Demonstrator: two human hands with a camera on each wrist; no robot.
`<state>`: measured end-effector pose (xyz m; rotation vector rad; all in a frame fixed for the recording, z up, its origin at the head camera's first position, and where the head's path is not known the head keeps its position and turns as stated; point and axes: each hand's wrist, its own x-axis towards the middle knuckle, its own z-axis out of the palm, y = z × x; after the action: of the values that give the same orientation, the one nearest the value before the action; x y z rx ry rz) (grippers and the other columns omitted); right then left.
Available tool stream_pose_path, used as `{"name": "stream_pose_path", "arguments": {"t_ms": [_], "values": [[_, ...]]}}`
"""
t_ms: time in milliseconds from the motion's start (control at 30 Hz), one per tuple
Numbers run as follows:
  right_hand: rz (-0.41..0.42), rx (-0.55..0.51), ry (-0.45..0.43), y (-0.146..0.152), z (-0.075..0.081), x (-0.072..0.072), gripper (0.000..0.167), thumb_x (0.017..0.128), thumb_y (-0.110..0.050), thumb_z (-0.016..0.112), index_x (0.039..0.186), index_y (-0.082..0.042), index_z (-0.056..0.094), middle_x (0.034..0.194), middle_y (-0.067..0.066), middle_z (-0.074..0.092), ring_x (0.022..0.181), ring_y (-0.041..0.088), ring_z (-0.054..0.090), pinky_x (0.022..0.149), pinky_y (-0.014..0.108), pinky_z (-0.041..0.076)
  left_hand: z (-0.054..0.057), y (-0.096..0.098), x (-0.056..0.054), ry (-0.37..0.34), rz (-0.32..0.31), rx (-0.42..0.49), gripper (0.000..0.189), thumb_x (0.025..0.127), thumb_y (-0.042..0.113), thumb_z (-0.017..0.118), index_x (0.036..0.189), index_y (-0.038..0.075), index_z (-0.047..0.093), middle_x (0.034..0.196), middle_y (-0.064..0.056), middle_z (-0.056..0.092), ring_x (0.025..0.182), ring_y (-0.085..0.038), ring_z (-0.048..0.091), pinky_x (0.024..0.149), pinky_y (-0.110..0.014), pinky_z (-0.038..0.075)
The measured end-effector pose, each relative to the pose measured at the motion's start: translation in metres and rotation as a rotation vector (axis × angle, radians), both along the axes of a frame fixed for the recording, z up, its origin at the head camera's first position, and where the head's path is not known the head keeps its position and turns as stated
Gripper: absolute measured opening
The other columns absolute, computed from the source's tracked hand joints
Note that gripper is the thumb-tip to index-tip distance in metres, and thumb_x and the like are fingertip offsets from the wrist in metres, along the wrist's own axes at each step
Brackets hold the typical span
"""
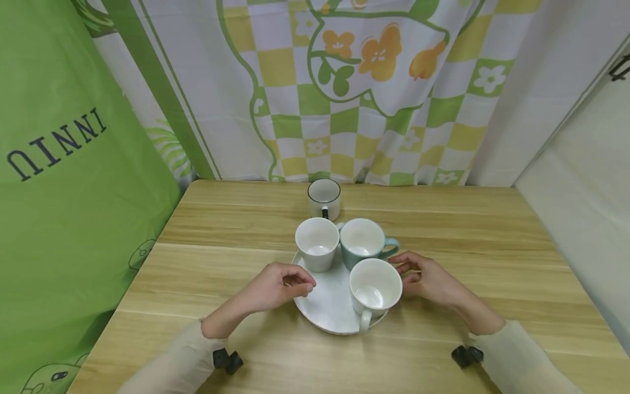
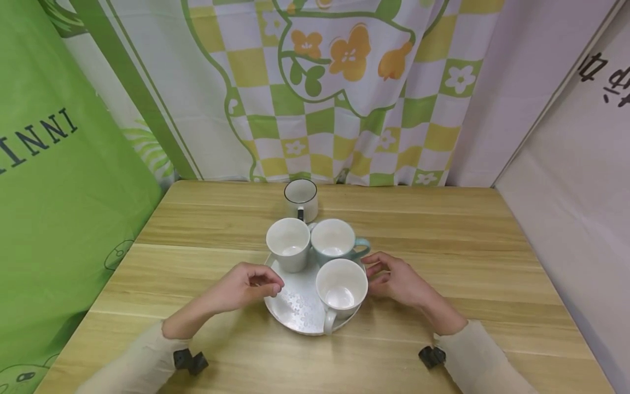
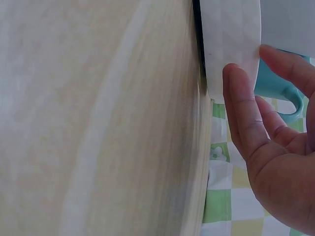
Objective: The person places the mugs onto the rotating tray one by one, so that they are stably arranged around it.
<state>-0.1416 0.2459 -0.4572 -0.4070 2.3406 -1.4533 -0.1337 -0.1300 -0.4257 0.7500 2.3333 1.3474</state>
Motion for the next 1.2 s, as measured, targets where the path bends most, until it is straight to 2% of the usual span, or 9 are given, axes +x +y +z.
{"name": "stream_pose_path", "arguments": {"t_ms": [233, 433, 667, 767, 967, 1200], "values": [[0.001, 0.0, -0.002, 0.0, 0.0, 0.0, 0.061, 0.081, -0.009, 0.082, 0.133, 0.002, 0.053, 0.116, 0.023, 0.065, 0.087, 0.016, 0.068, 0.075, 0.023, 0.056, 0.0, -0.01, -0.008, -0.01, 0.037, -0.018, 0.017, 0.094, 0.016, 0.069, 0.101, 0.002, 0.074, 0.092, -0.011, 0.076, 0.078, -0.006, 0.065, 0.07, -0.019, 0.053], [-0.003, 0.002, -0.008, 0.001, 0.0, 0.0, 0.061, 0.08, -0.01, 0.082, 0.133, 0.002, 0.052, 0.116, 0.023, 0.066, 0.086, 0.016, 0.068, 0.075, 0.023, 0.056, -0.004, -0.017, -0.018, -0.013, 0.099, -0.024, 0.018, 0.094, 0.018, 0.068, 0.102, 0.002, 0.074, 0.092, -0.01, 0.074, 0.078, -0.008, 0.064, 0.069, -0.02, 0.053], [0.002, -0.01, -0.018, 0.001, -0.003, -0.001, 0.062, 0.08, -0.009, 0.082, 0.133, 0.002, 0.052, 0.116, 0.023, 0.065, 0.085, 0.016, 0.069, 0.075, 0.024, 0.056, -0.009, -0.024, -0.027, -0.058, 0.15, 0.01, 0.021, 0.094, 0.017, 0.068, 0.105, -0.001, 0.073, 0.095, -0.015, 0.073, 0.081, -0.013, 0.064, 0.071, -0.02, 0.054], [0.003, -0.013, -0.019, 0.001, -0.003, -0.001, 0.062, 0.081, -0.009, 0.081, 0.134, 0.002, 0.052, 0.116, 0.023, 0.066, 0.086, 0.017, 0.069, 0.075, 0.024, 0.056, -0.009, -0.028, -0.031, -0.048, 0.163, 0.023, 0.022, 0.094, 0.017, 0.069, 0.106, -0.001, 0.073, 0.095, -0.017, 0.072, 0.081, -0.013, 0.064, 0.071, -0.02, 0.054], [-0.001, -0.009, -0.012, 0.001, -0.002, 0.0, 0.061, 0.081, -0.01, 0.082, 0.133, 0.001, 0.053, 0.115, 0.022, 0.066, 0.089, 0.016, 0.067, 0.075, 0.023, 0.055, -0.006, -0.034, -0.038, -0.025, 0.2, 0.02, 0.022, 0.095, 0.018, 0.068, 0.106, 0.0, 0.073, 0.093, -0.012, 0.073, 0.081, -0.013, 0.066, 0.07, -0.022, 0.056], [-0.006, 0.016, 0.007, 0.0, -0.001, 0.001, 0.059, 0.081, -0.011, 0.081, 0.132, -0.001, 0.054, 0.114, 0.018, 0.067, 0.094, 0.016, 0.065, 0.075, 0.022, 0.054, -0.009, -0.038, -0.05, -0.036, 0.245, 0.021, 0.026, 0.095, 0.022, 0.068, 0.107, -0.001, 0.072, 0.097, -0.017, 0.073, 0.082, -0.013, 0.066, 0.071, -0.024, 0.056]]}}
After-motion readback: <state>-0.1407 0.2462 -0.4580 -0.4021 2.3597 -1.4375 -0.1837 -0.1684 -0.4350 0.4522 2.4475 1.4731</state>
